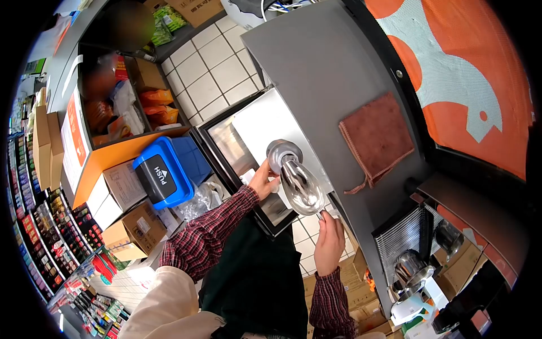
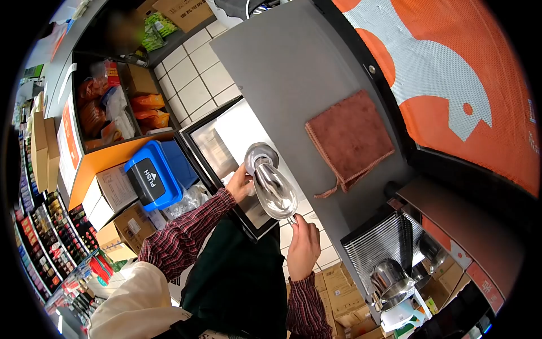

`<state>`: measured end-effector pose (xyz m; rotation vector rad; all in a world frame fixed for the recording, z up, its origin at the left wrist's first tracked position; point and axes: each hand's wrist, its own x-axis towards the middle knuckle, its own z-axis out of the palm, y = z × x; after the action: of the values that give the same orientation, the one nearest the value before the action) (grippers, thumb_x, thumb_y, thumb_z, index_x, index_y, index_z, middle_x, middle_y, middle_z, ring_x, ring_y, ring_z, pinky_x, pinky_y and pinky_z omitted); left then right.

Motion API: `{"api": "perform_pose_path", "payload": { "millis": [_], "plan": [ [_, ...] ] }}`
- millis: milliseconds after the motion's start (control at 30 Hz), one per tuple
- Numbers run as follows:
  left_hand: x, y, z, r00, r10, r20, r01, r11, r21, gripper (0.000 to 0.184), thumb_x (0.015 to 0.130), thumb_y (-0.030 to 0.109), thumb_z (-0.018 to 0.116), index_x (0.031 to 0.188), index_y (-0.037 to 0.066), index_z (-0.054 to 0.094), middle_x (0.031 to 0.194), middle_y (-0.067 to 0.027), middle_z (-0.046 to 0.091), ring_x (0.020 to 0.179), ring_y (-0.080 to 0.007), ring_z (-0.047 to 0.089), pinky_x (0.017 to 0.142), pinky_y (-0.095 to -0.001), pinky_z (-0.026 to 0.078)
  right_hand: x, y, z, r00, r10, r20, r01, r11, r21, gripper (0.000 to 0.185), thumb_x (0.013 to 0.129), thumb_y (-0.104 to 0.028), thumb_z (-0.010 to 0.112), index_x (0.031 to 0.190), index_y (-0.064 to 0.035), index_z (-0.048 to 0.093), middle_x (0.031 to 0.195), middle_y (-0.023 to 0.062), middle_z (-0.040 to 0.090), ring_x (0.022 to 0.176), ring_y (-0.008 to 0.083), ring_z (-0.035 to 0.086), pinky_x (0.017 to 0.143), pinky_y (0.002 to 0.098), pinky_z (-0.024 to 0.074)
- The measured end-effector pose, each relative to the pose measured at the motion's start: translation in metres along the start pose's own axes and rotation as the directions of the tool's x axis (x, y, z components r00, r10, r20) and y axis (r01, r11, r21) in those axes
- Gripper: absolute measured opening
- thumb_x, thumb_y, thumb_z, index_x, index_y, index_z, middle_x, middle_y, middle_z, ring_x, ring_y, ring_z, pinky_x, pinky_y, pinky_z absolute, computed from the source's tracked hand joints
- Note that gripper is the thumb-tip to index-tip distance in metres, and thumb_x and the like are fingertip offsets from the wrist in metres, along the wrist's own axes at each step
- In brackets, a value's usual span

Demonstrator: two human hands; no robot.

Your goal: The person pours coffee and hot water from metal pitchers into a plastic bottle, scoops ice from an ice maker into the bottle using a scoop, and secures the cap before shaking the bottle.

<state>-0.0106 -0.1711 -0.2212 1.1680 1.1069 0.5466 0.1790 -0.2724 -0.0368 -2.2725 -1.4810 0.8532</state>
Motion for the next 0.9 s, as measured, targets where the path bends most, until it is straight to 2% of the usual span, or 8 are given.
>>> {"api": "perform_pose_path", "payload": {
  "millis": [67, 200, 233, 467, 567, 667, 733, 900],
  "plan": [
    [-0.001, 0.002, 0.001, 1.0, -0.003, -0.002, 0.003, 1.0, 0.024, 0.062, 0.089, 0.004, 0.064, 0.142, 0.002, 0.033, 0.125, -0.0139, 0.052, 0.106, -0.0208, 0.058, 0.092, -0.0341, 0.052, 0.001, 0.006, 0.01, 1.0, 0.019, -0.019, -0.018, 1.0, 0.014, 0.025, 0.099, -0.009, 0.048, 0.118, 0.0038, 0.058, 0.091, 0.0157, 0.059, 0.082, 0.0285, 0.06, 0.072, 0.0384, 0.0464],
    [-0.002, 0.002, -0.002, 1.0, -0.021, 0.022, 0.022, 0.999, -0.026, 0.064, 0.089, 0.012, 0.068, 0.141, 0.001, 0.033, 0.124, -0.0158, 0.053, 0.107, -0.0223, 0.059, 0.092, -0.0357, 0.052, -0.013, 0.017, 0.018, 0.996, 0.088, 0.01, -0.089, 0.983, 0.159, 0.028, 0.1, -0.011, 0.045, 0.119, 0.0057, 0.057, 0.097, 0.0166, 0.061, 0.081, 0.0262, 0.06, 0.072, 0.0369, 0.0474],
    [-0.001, -0.001, -0.001, 1.0, -0.002, 0.018, 0.003, 0.998, -0.062, 0.065, 0.09, 0.016, 0.069, 0.141, 0.001, 0.033, 0.124, -0.0165, 0.054, 0.107, -0.0229, 0.06, 0.092, -0.0364, 0.052, -0.016, 0.016, 0.019, 0.988, 0.155, 0.014, -0.154, 0.96, 0.232, 0.025, 0.098, -0.008, 0.047, 0.117, 0.0041, 0.058, 0.093, 0.0179, 0.059, 0.086, 0.0317, 0.059, 0.076, 0.0398, 0.0462],
    [0.004, 0.003, -0.002, 1.0, -0.014, 0.005, 0.014, 1.0, -0.016, 0.068, 0.089, 0.022, 0.071, 0.14, 0.0, 0.033, 0.124, -0.018, 0.054, 0.107, -0.0241, 0.061, 0.092, -0.0366, 0.052, -0.008, 0.015, 0.022, 0.99, 0.142, -0.014, -0.135, 0.96, 0.247, 0.025, 0.098, -0.01, 0.048, 0.118, 0.0032, 0.058, 0.092, 0.0177, 0.059, 0.083, 0.0324, 0.06, 0.072, 0.0402, 0.0474],
    [0.004, -0.004, -0.003, 1.0, 0.018, 0.001, -0.018, 0.998, 0.053, 0.06, 0.089, 0.013, 0.068, 0.137, 0.0, 0.036, 0.119, -0.0156, 0.054, 0.103, -0.0223, 0.06, 0.091, -0.0348, 0.052, 0.005, 0.011, 0.028, 0.997, 0.072, 0.033, -0.073, 0.996, 0.043, 0.026, 0.099, -0.008, 0.048, 0.12, 0.0039, 0.057, 0.097, 0.0192, 0.062, 0.087, 0.0323, 0.062, 0.075, 0.0394, 0.0481],
    [0.005, -0.007, -0.007, 1.0, -0.01, -0.021, 0.012, 0.996, 0.087, 0.057, 0.089, 0.01, 0.067, 0.136, 0.0, 0.037, 0.117, -0.0145, 0.054, 0.101, -0.0218, 0.06, 0.09, -0.0346, 0.052, 0.002, -0.006, 0.024, 0.995, 0.083, 0.05, -0.087, 0.991, 0.097, 0.026, 0.099, -0.008, 0.048, 0.119, 0.0043, 0.057, 0.098, 0.0192, 0.062, 0.089, 0.0324, 0.062, 0.076, 0.0396, 0.048],
    [0.007, -0.009, -0.009, 0.999, 0.028, -0.02, -0.027, 0.998, 0.051, 0.06, 0.088, 0.011, 0.068, 0.138, 0.0, 0.036, 0.119, -0.0147, 0.053, 0.102, -0.0219, 0.059, 0.091, -0.0348, 0.052, -0.005, -0.005, 0.03, 0.999, 0.012, -0.036, -0.008, 0.993, 0.114, 0.025, 0.098, -0.011, 0.052, 0.12, -0.0006, 0.058, 0.089, 0.017, 0.06, 0.08, 0.0336, 0.062, 0.067, 0.0412, 0.0478],
    [0.003, -0.006, -0.012, 1.0, 0.009, -0.009, -0.008, 1.0, 0.014, 0.069, 0.089, 0.016, 0.07, 0.143, 0.001, 0.031, 0.125, -0.0163, 0.051, 0.106, -0.0226, 0.059, 0.091, -0.0354, 0.051, -0.006, -0.009, 0.031, 0.998, 0.067, 0.008, -0.068, 0.985, 0.156, 0.026, 0.099, -0.009, 0.049, 0.119, 0.0047, 0.058, 0.098, 0.0196, 0.063, 0.088, 0.0333, 0.063, 0.075, 0.0399, 0.0487]
  ]
}}
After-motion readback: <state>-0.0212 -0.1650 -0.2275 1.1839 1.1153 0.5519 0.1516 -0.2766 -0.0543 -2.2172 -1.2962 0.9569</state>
